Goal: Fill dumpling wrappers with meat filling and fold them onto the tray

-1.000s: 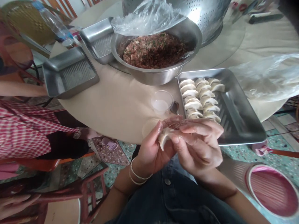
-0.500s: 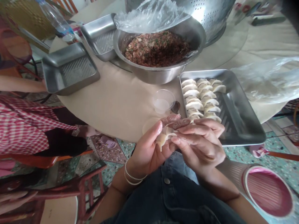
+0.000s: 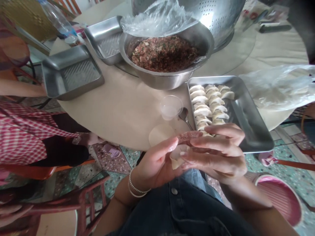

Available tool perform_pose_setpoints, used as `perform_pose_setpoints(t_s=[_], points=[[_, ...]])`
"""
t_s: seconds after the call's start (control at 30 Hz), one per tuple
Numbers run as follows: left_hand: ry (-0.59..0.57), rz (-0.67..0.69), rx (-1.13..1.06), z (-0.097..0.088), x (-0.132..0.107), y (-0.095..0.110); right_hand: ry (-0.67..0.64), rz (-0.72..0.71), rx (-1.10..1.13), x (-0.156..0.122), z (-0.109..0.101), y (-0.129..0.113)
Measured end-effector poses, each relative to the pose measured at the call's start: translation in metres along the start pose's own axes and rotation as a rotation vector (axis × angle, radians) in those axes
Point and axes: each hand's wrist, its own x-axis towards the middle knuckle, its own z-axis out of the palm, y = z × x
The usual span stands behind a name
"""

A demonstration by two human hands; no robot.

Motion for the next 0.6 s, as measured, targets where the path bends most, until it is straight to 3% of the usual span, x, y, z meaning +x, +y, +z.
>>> perform_pose_setpoints(t_s=[0.2,0.37,0.47,0.6], points=[[-0.005,-0.044,0.084,-0.001,0.005,-0.007,-0.219,-0.075,0.103,0.002,-0.008,0.006],[-0.012,-0.031,-0.019,-0.002,0.009,-0.01,-0.221,0.057,0.12,-0.003,-0.017,0.008],[0.047,0.05,0.054,-0.002,0.009,-0.009,-0.203,0.127,0.11,-0.004,-0.025,0.011],[0.209,0.313,0.269,-0.014,0.001,-0.003,-0.087,0.192,-0.032,0.009,-0.054,0.035]])
